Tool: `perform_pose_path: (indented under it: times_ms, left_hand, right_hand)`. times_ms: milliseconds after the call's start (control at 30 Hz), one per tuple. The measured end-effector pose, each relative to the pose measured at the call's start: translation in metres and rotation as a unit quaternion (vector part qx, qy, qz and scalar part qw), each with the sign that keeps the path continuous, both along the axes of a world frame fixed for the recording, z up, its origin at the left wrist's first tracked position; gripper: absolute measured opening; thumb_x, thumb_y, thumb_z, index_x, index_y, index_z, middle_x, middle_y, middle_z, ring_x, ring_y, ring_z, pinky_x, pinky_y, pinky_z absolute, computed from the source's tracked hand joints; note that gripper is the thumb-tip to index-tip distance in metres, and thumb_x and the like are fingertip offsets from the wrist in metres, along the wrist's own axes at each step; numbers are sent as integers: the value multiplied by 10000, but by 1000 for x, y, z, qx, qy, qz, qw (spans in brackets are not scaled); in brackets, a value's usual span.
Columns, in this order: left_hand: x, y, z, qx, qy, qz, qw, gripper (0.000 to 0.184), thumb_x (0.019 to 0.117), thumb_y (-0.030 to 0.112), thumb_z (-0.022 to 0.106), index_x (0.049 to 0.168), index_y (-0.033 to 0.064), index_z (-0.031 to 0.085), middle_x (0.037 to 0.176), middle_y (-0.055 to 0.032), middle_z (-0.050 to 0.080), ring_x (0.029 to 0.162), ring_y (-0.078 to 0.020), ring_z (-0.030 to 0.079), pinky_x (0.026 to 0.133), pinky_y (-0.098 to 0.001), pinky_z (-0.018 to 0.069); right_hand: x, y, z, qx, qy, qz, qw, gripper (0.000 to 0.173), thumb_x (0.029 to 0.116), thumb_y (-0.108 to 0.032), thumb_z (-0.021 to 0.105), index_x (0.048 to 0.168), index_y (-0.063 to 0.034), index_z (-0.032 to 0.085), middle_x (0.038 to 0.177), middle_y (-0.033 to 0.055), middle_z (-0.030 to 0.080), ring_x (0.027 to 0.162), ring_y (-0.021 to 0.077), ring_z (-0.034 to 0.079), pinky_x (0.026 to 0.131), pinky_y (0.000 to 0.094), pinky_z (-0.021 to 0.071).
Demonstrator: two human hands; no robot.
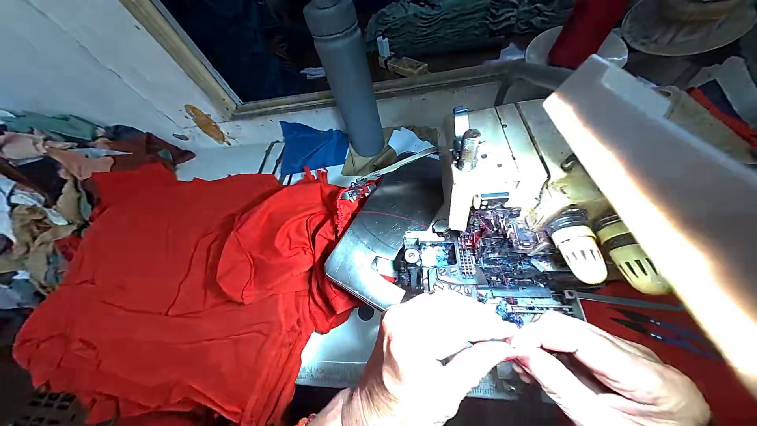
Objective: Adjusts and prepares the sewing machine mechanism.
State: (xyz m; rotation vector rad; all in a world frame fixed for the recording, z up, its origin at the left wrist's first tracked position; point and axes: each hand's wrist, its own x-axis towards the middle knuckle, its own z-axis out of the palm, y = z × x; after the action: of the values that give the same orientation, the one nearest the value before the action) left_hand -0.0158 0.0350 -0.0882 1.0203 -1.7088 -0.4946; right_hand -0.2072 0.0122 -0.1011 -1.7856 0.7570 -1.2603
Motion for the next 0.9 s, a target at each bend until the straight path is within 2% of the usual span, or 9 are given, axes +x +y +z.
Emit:
perform_pose_path:
  times_ms: [67,233,333,467,567,700,767,800,900]
  left_hand:
    - [1,0,-4,-22,-6,3,1000,124,933,126,727,861,29,754,865,-41,757,852,-64,712,787,-201,581]
    - [3,4,-7,-26,-79,26,996,182,998,179,640,891,73,742,863,-27,739,846,-71,688,771,-222,544]
    - [2,3,-8,-34,-119,51,991,199,1010,188,612,862,88,701,804,-23,695,794,-91,661,748,-242,519]
    - [0,-1,-12,-11,-119,75,990,240,1013,209,578,821,86,652,749,-18,625,727,-87,610,673,-237,494]
    - [-4,-8,-18,-12,-122,91,988,251,1032,254,558,859,99,653,766,-2,636,724,-67,614,665,-227,499]
    - [-4,-17,-7,-32,-152,104,982,200,982,204,599,854,86,697,751,-5,667,717,-67,641,668,-215,522]
    - [-4,-20,-2,-15,-125,108,986,216,964,216,617,798,96,684,718,19,640,686,-47,620,633,-203,506]
    - [-2,-21,-1,3,-106,109,988,225,965,244,631,802,103,696,739,35,651,700,-22,622,634,-182,514]
    - [6,-19,-1,64,-56,125,988,193,981,290,637,948,124,729,774,76,642,644,32,567,566,-132,483]
  right_hand:
    - [1,0,-1,2,5,1,1000,62,946,-60,685,923,-22,729,867,10,717,785,-12,657,705,133,561]
    - [3,-1,-2,3,5,16,1000,74,949,-66,686,916,-18,733,848,20,715,777,-8,656,703,138,559]
    - [4,-3,-3,-9,11,4,1000,61,934,-72,701,931,-25,740,865,11,724,802,-18,656,730,125,554]
    - [6,-7,-10,17,-35,-21,999,46,924,-57,702,924,-78,742,873,-38,721,798,-7,668,721,151,577]
    - [9,-10,-16,47,-75,-27,996,68,922,-64,713,934,-107,764,890,-49,742,808,28,701,738,189,609]
    - [18,-15,-21,51,-98,-61,992,90,913,-17,688,917,-82,750,821,-47,744,737,29,705,692,190,613]
    - [23,-19,-25,44,-109,-92,989,99,920,-4,664,913,-67,740,794,-47,741,695,27,702,656,186,613]
    - [25,-22,-28,40,-117,-110,986,108,922,-2,655,918,-67,741,790,-50,743,679,28,705,636,186,616]
    - [29,-30,-37,30,-124,-165,978,91,930,-8,653,934,-45,736,770,-41,746,644,44,711,584,194,618]
